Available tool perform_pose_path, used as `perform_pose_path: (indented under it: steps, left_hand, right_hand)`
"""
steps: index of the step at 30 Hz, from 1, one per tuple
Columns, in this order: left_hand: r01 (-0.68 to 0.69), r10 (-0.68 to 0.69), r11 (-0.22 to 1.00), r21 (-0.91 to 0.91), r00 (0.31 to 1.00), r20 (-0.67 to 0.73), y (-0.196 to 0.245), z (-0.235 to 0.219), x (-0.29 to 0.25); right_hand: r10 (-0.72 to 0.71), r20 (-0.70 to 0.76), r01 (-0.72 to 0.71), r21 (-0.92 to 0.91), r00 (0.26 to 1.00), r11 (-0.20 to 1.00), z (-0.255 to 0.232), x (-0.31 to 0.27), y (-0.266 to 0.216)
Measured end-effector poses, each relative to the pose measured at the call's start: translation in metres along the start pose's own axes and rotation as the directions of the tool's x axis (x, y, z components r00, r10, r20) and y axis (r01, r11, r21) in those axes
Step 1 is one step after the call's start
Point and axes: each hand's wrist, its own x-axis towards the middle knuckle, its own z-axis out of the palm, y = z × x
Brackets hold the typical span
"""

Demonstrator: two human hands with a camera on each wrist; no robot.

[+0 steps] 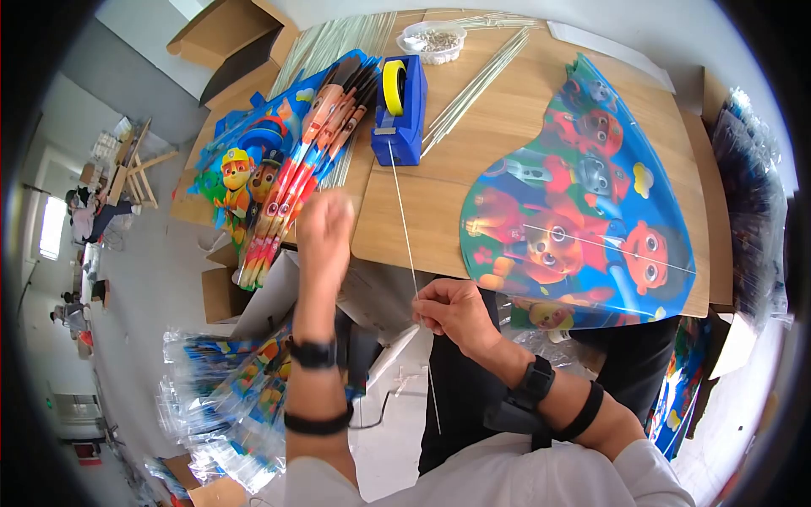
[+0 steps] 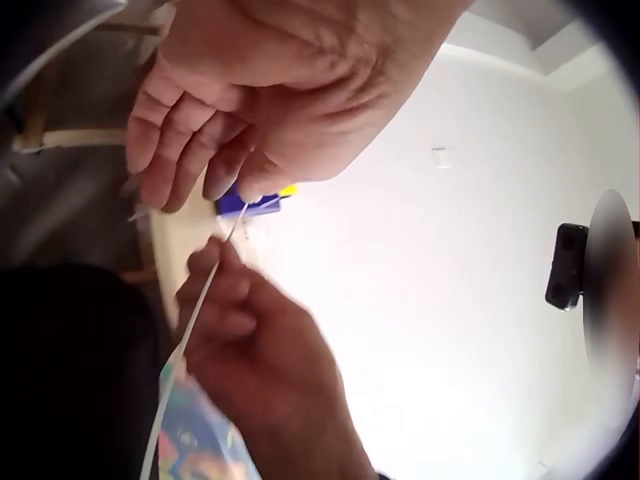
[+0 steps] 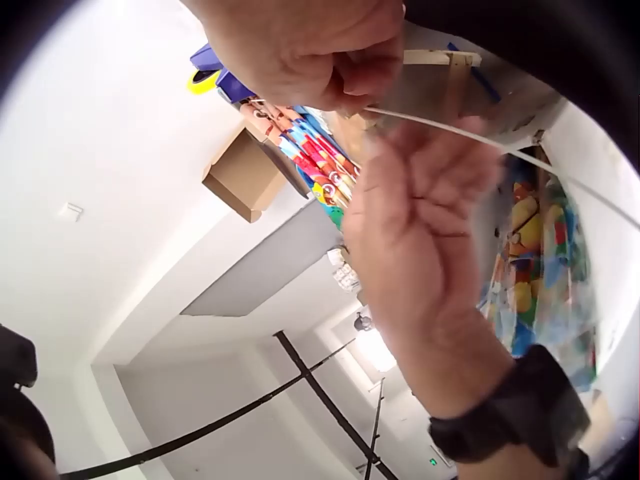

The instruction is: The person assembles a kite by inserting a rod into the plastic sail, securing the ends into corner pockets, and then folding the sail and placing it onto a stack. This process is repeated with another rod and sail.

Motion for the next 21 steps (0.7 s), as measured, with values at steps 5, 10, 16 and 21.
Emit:
perform_pose_path:
  steps: [5,10,16,21]
  left_hand:
    - [0.119,-0.117,0.993,-0.002,0.983,0.141,0.01,0.039,0.122]
    - [0.224,-0.22,0.975,0.008,0.948,0.228,0.021,0.063,0.147]
    - [0.003,-0.011,0.998,0.059,0.992,0.123,0.021,0.07,0.138]
    - [0.197,-0.097,0.921,-0.337,0.952,0.291,0.049,0.024,0.036]
  right_hand:
    - [0.021,-0.014,-0.021,-0.007,1.0,1.0,0.0,0.005,-0.006]
    - [0.021,-0.023,-0.021,0.018,1.0,1.0,0.003,0.006,-0.006]
    - [-0.008,-0.034,0.007,-0.009,0.999,1.0,0.004,0.008,-0.005]
    - [0.01,-0.037,-0.012,-0.036,0.999,0.999,0.006,0.014,-0.006]
